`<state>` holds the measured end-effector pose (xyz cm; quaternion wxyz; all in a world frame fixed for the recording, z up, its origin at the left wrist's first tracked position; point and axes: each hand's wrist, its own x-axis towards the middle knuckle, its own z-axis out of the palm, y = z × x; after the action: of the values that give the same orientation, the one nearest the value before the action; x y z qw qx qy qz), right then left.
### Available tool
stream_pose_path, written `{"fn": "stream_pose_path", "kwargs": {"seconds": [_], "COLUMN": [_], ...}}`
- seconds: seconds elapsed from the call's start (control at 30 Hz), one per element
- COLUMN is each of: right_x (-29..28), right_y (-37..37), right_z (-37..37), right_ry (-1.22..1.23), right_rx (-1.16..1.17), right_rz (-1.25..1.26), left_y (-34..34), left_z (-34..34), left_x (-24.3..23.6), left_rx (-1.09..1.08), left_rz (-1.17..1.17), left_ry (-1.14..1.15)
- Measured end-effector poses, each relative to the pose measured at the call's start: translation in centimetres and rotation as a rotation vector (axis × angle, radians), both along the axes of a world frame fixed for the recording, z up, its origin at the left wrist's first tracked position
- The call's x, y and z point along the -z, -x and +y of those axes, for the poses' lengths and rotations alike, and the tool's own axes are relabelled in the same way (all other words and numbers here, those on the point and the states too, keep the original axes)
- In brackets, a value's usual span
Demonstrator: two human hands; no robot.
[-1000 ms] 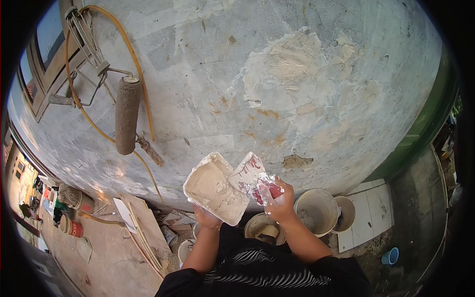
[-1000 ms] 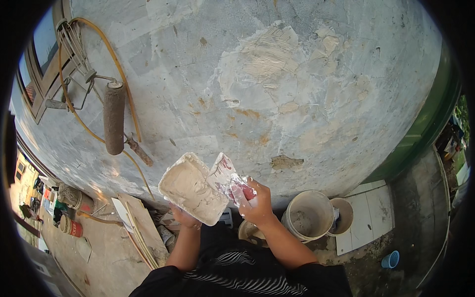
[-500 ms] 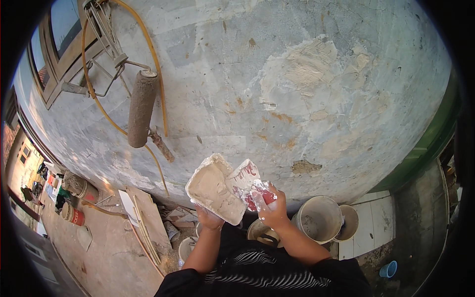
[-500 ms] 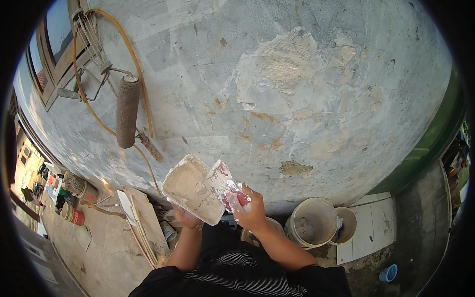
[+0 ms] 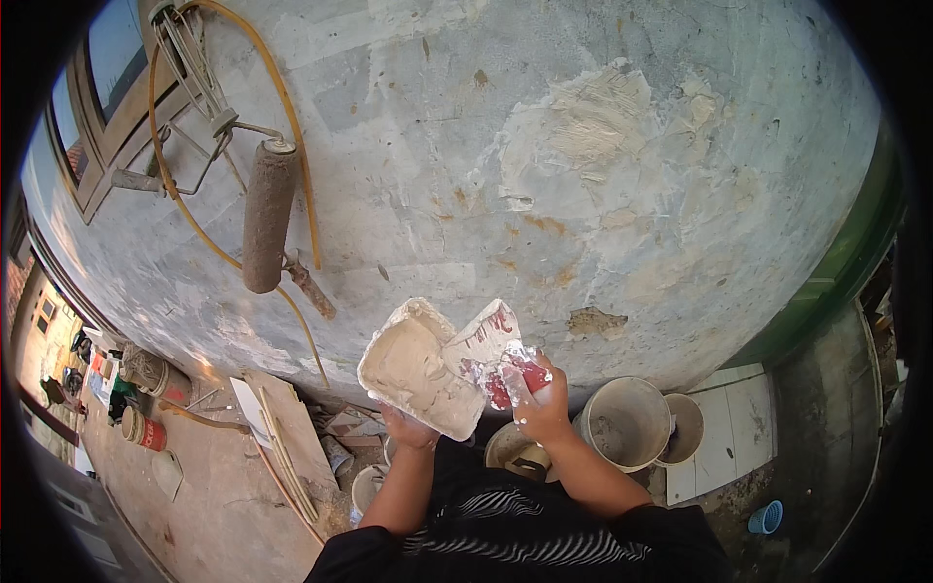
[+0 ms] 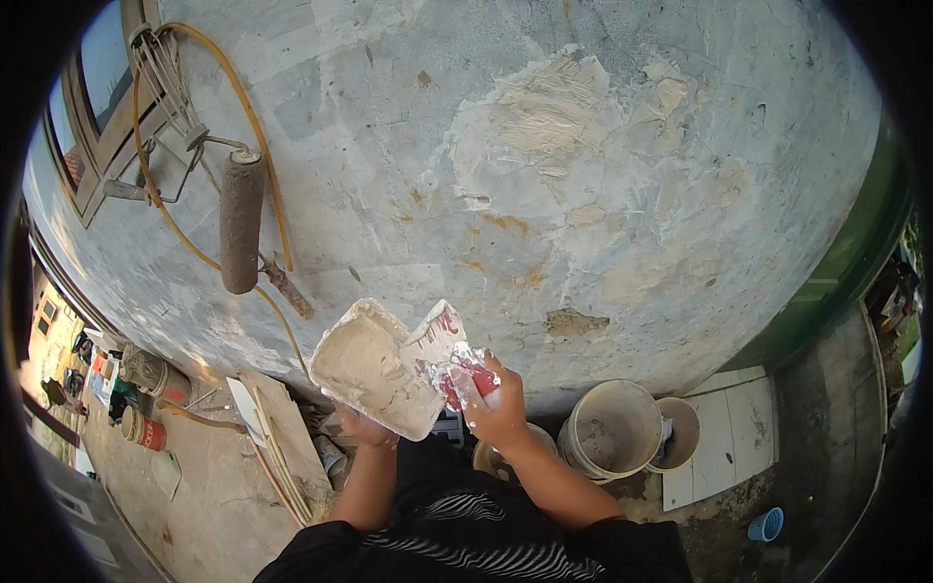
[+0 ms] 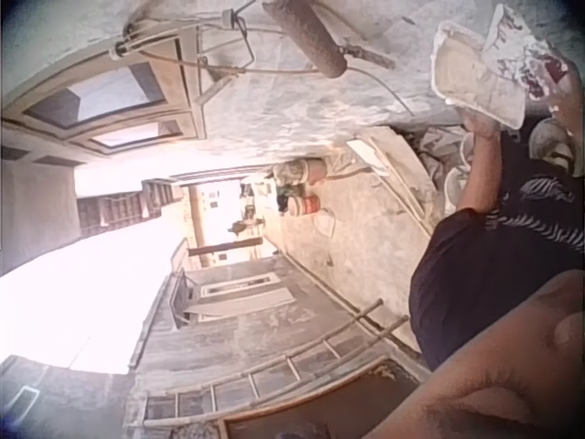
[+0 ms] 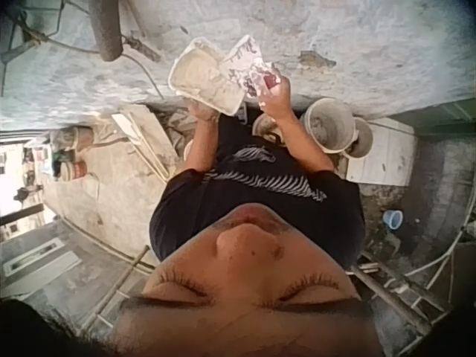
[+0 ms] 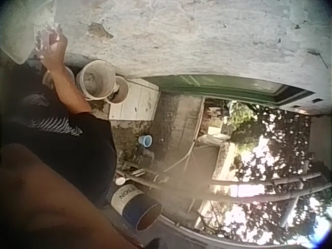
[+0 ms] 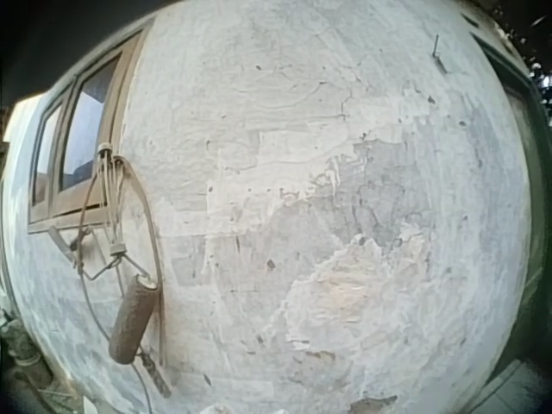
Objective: The recorder is patching holes and imperfections on a wall using plaster putty and a putty knife.
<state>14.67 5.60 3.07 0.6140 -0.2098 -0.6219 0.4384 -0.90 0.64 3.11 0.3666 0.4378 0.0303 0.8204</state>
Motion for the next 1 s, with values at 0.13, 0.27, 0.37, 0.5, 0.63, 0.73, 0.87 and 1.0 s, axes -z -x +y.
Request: {"fn": "stream_pose_path", "kwargs": {"seconds": [0.13, 0.27, 0.37, 0.5, 0.63, 0.73, 0.87, 1.0], "right_x": [-0.7, -1.0, -1.8, -1.8, -2.6, -1.4, 0.2, -2.2], "right_y": [-0.3, 0.0, -0.2, 0.0, -0.2, 0.1, 0.1, -0.8], "right_z": [-0.5, -1.6, -1.5, -1.7, -3.0, -2.3, -0.9, -0.5], "right_ry": [0.171, -0.051, -0.195, -0.261, -0.365, -0.253, 0.037, 0.406], "right_rx": [-0.082, 0.049, 0.091, 0.066, -0.039, 0.011, 0.083, -0.098], "right_rz": [-0.071, -0.064, -0.193, -0.177, -0.361, -0.148, 0.023, 0.081], "left_y": [0.1, -0.3, -0.3, -0.3, 0.6, 0.6, 0.8, 0.6], "left_z": [0.0, -0.1, 0.0, 0.2, 0.5, 0.4, 0.3, 0.7], "left_x": [1.2, 1.2, 1.0, 1.4, 3.2, 2.9, 2.7, 2.4], "left_rx": [-0.01, -0.019, -0.085, -0.046, -0.2, -0.145, -0.112, -0.167], "left_rz": [-0.018, -0.054, -0.025, -0.04, 0.015, 0.003, 0.062, 0.01], "left_ry": [0.108, 0.208, 0.306, 0.27, 0.37, 0.327, 0.298, 0.314]}}
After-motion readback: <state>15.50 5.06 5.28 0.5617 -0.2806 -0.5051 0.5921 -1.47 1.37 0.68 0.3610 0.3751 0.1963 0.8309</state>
